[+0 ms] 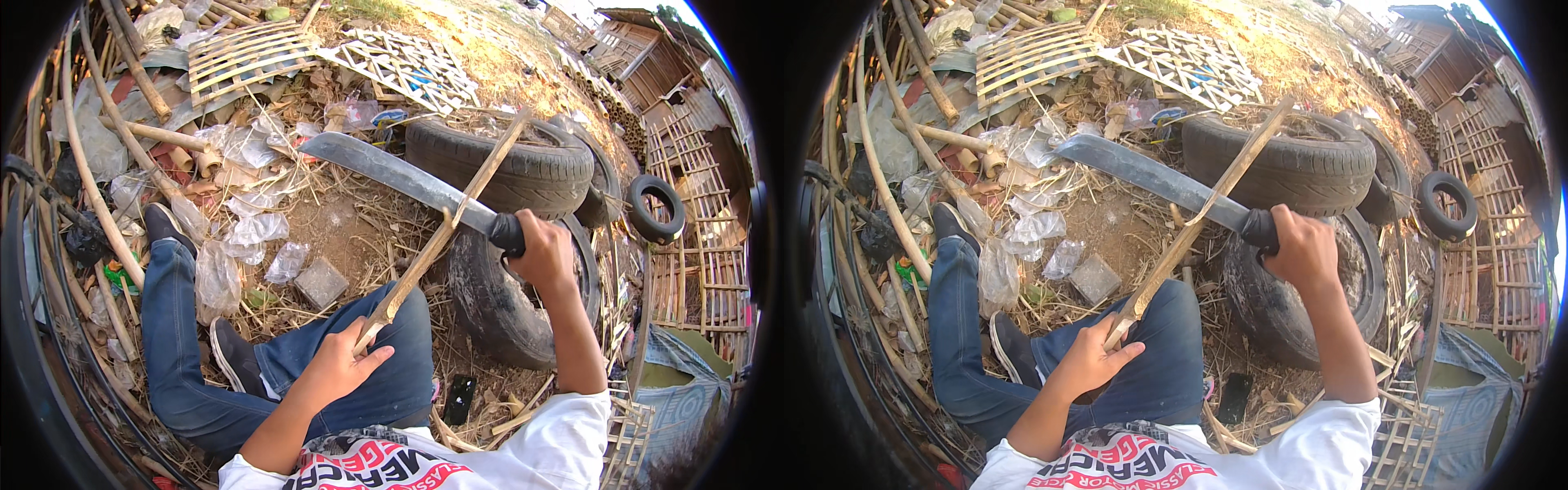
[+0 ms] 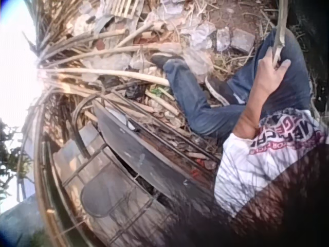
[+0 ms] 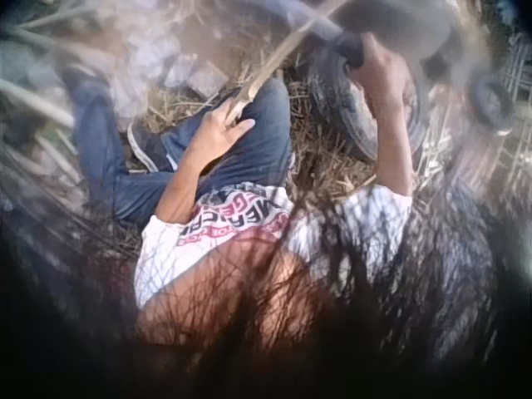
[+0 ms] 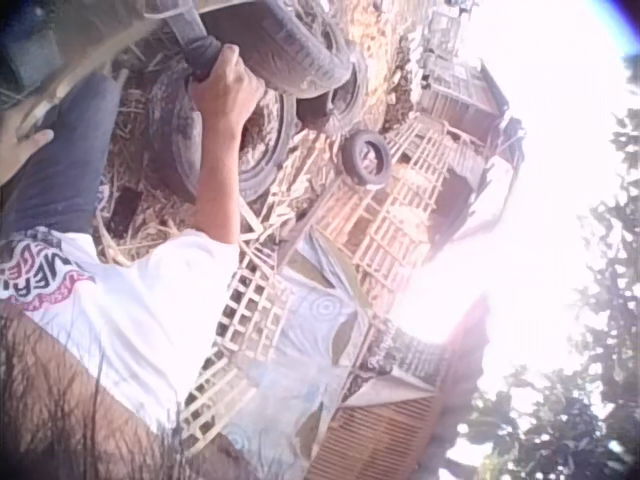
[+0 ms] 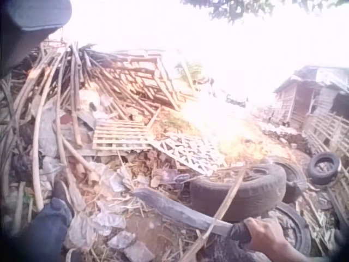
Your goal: The person uses a machete to whittle a thin piece of wood, shaving off small sections by hand while sitting on the ground.
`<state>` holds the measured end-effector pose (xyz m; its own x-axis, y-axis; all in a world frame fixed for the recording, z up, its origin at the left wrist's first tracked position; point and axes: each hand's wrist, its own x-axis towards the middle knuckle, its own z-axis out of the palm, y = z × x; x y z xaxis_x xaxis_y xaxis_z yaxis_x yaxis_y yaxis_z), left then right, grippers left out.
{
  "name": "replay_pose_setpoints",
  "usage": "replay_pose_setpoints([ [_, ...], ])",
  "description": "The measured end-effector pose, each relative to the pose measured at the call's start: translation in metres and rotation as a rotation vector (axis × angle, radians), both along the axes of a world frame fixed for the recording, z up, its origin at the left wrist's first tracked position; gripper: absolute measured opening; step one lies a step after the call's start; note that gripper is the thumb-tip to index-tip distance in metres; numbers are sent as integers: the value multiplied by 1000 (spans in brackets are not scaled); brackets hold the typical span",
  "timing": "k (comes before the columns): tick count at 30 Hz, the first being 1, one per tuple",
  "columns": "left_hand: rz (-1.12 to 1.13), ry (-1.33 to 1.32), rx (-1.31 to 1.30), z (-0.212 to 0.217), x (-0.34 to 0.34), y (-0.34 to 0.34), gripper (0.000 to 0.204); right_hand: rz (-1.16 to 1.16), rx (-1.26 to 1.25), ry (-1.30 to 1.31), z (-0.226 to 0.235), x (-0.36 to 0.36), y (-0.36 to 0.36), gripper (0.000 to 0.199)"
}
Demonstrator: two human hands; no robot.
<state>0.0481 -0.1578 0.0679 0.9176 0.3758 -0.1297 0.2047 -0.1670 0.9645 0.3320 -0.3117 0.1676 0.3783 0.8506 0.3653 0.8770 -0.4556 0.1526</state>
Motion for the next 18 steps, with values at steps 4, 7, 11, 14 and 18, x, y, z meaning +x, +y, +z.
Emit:
replay_pose_setpoints([
  [4,9,-37,17,-3,4,-9,43,135,-102,34,-9,-32,9,46],
  [7,32,-58,23,-13,-3,-12,42,316,-140,-95,-6,-44,14,46],
  [11,18,47,-1,-2,-18,-2,42,98,82,-116,1,20,-14,49],
  [14,17,-41,13,-1,-1,-6,37,-29,59,-63,4,12,-24,49],
  [18,84,-85,-38,-11,-1,-12,36,76,-7,8,-5,-22,-7,50],
])
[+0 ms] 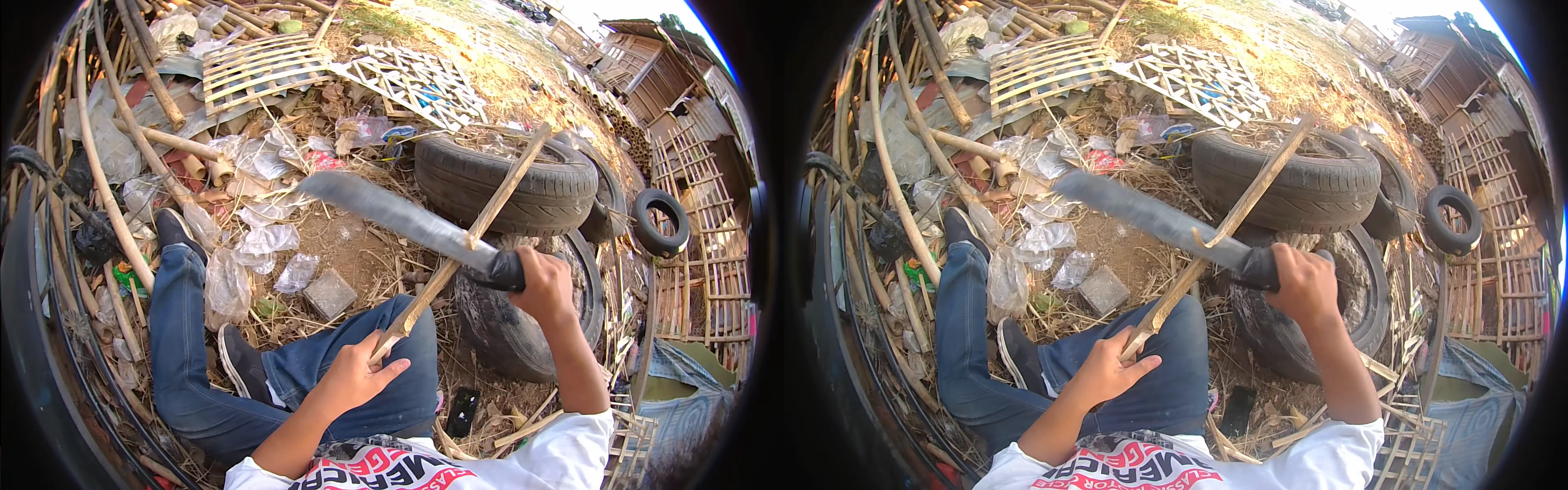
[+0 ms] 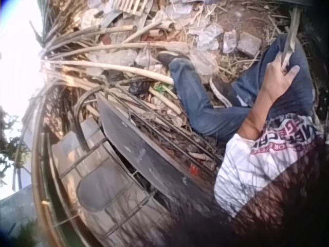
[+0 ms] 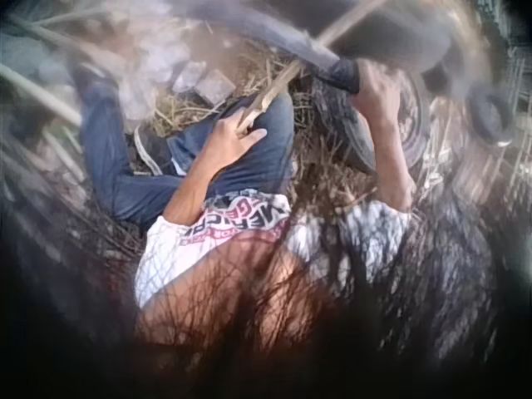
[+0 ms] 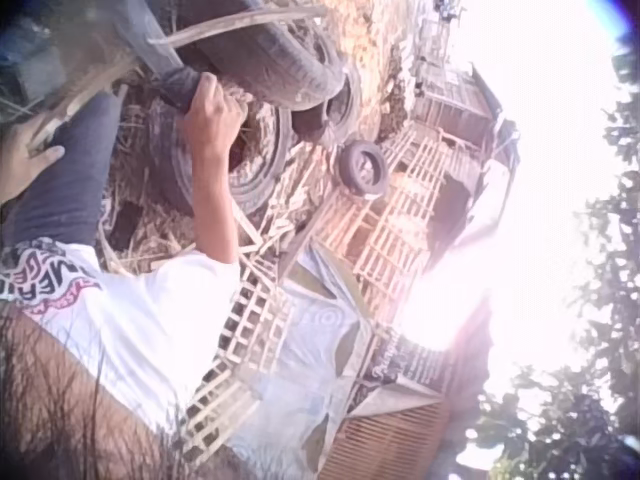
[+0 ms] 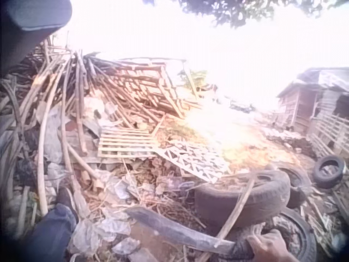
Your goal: The person uses a machete to whittle a thin piece of wood, shaving off small sections by hand while sitting on the ground.
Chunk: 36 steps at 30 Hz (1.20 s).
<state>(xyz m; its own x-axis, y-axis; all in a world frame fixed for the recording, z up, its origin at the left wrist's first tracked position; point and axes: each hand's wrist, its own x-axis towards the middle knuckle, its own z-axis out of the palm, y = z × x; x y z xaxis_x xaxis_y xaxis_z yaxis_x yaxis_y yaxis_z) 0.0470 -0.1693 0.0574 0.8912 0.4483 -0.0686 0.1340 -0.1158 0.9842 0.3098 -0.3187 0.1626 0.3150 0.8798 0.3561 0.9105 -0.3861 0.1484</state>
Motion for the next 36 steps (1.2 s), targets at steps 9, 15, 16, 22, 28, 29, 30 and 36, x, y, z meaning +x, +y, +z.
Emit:
replay_pose_setpoints([
  [9,60,20,148,-8,-15,16,32,-98,112,-98,28,28,-12,46],
  [15,105,-48,234,-13,-10,12,39,69,16,-59,10,-12,7,44],
  [16,107,-51,249,-20,-13,12,39,188,5,-81,7,-17,12,43],
  [22,159,-33,264,-47,-28,25,37,205,158,-215,20,35,17,42],
  [28,118,52,252,-21,-9,39,36,-34,104,-113,14,38,26,52],
  [29,116,30,284,-20,-9,38,39,41,85,-104,11,31,30,51],
  [30,107,16,304,-20,-8,35,43,110,55,-87,7,24,34,51],
  [36,150,1,358,-46,-16,30,45,454,70,-337,4,48,55,53],
])
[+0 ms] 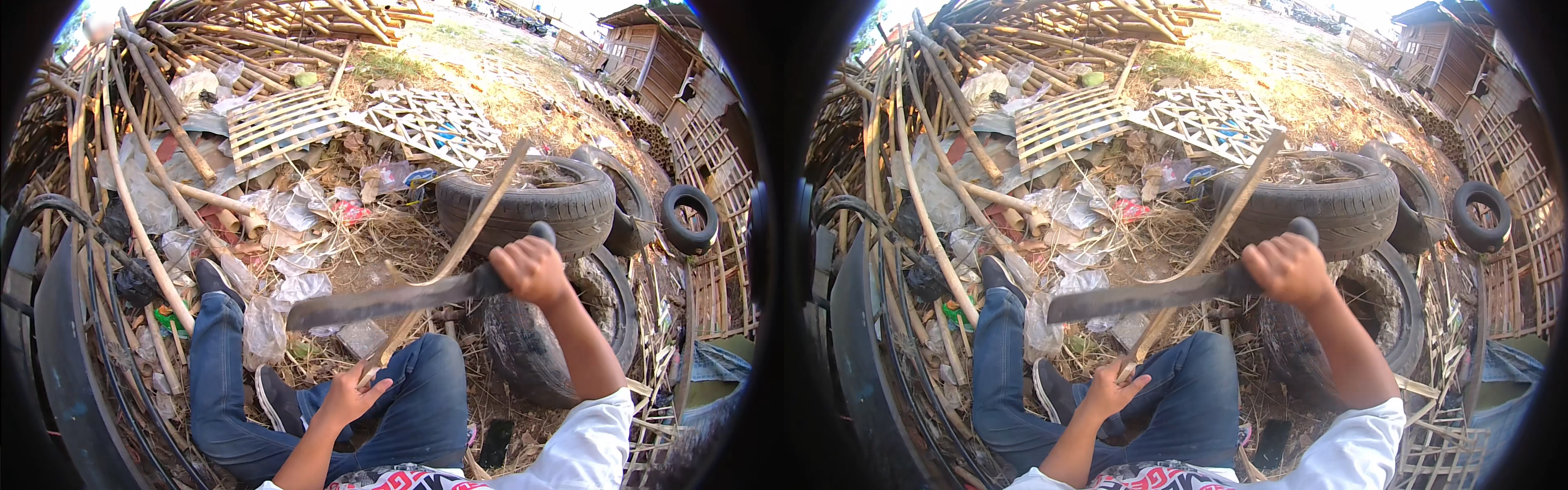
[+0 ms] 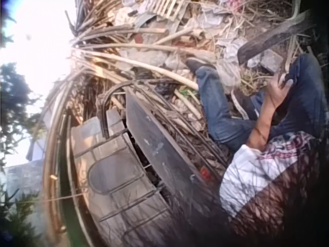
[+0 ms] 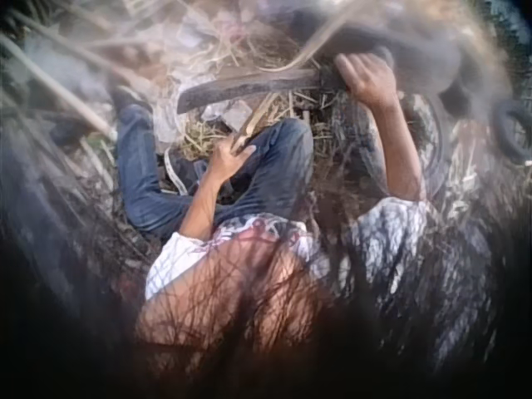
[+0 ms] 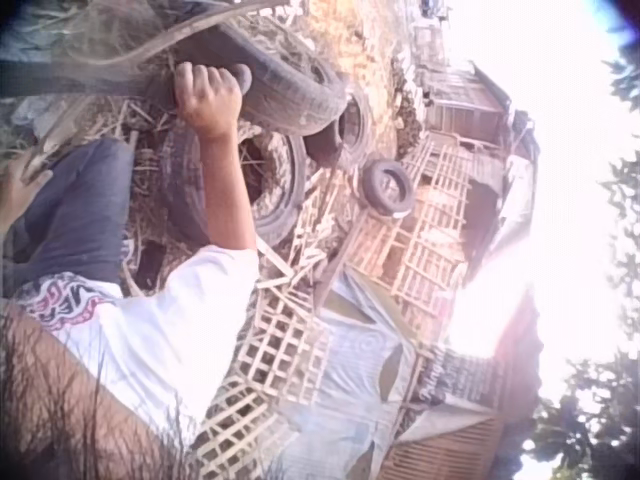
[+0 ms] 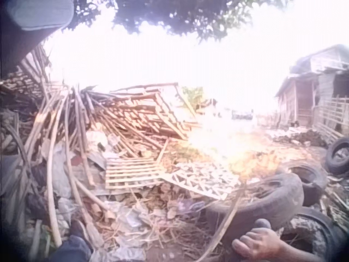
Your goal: The person uses a machete to whittle a thin piece of wood, shaving off small sections by hand while sitting on the ground.
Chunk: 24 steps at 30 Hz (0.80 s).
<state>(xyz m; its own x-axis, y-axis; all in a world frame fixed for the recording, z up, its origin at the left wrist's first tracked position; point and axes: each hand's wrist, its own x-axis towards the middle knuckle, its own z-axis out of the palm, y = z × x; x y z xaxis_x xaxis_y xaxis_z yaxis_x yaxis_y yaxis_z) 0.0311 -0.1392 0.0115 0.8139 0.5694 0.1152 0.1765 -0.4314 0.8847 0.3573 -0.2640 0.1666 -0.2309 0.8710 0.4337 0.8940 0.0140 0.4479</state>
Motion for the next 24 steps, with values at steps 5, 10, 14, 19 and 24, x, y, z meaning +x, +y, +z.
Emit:
replay_pose_setpoints([
  [5,92,41,-115,-8,-5,13,32,-304,88,151,19,33,0,48],
  [10,101,-15,-68,-2,9,7,36,-58,-21,190,-10,-8,32,30],
  [14,114,-79,-40,-23,5,-1,35,251,56,-85,-8,-11,46,12],
  [19,190,-6,-28,-41,-24,11,35,-308,175,127,20,69,28,35],
  [24,173,83,5,-29,-20,10,38,-329,76,249,5,46,34,39],
])
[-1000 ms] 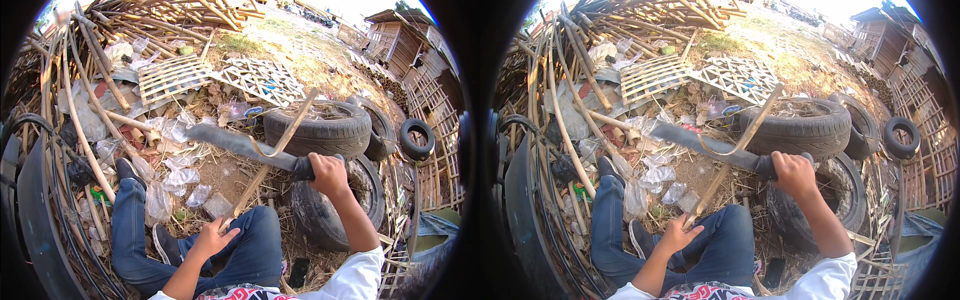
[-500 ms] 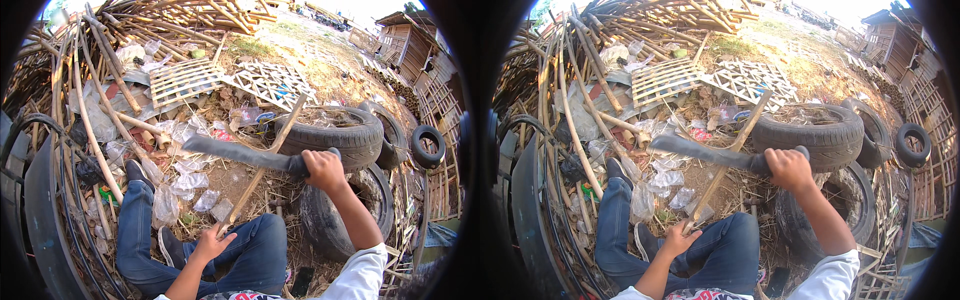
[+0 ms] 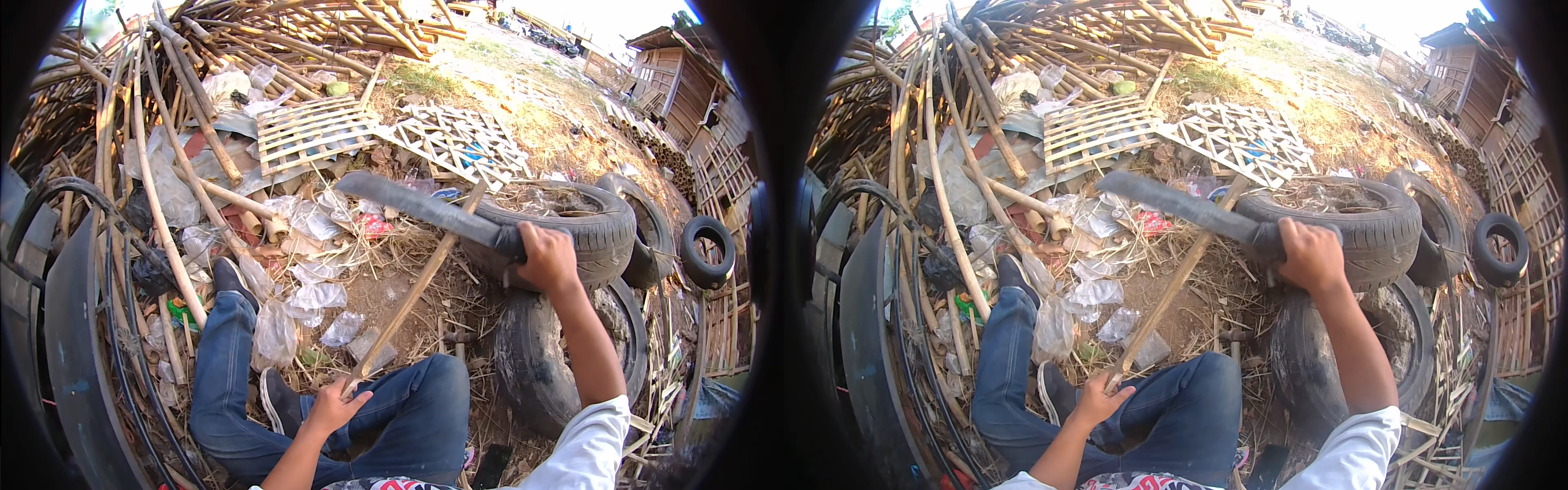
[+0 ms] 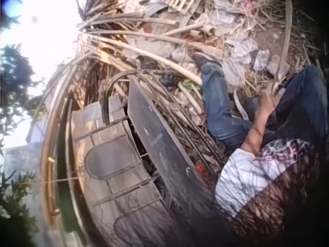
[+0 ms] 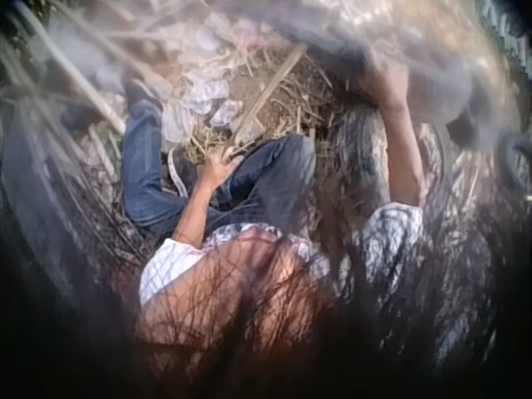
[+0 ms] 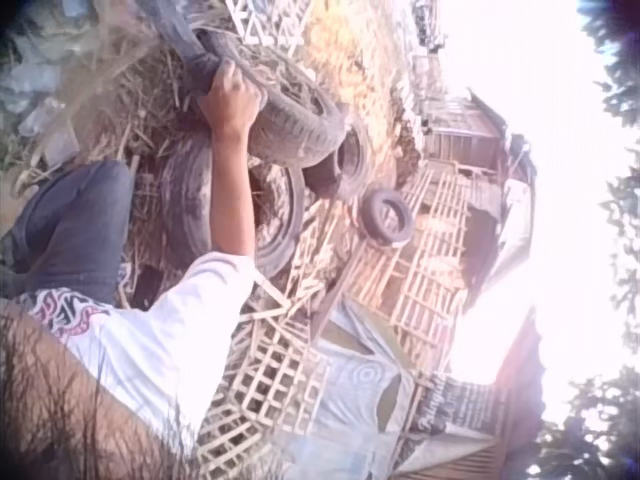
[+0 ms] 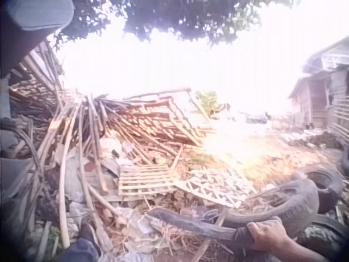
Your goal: The person uses a machete to whittle a thin piece of wood, shaving off small sections by hand while sitting on the ground.
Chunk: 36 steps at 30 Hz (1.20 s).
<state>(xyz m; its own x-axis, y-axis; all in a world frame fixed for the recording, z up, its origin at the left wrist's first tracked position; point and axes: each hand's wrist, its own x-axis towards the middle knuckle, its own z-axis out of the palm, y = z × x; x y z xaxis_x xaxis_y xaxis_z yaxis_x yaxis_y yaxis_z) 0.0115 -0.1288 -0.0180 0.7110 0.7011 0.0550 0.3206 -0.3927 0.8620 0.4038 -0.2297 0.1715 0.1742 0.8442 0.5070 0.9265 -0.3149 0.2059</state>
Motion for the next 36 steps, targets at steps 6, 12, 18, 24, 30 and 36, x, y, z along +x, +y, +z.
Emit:
replay_pose_setpoints([
  [6,1,-104,-77,2,14,-12,37,476,-94,-318,-27,-64,17,16],
  [12,34,-180,-234,-6,-5,-5,32,83,167,86,-19,-14,13,46],
  [18,-65,-164,-386,7,-8,4,32,135,370,849,-40,-50,-2,37],
  [24,-155,-132,-396,20,-3,10,28,192,309,1592,-43,-102,-23,43],
  [30,-76,-182,-130,22,-13,9,32,326,539,1880,-30,-130,-29,37],
  [36,-33,-149,-2,22,-16,14,32,365,485,2010,-23,-126,-43,40],
])
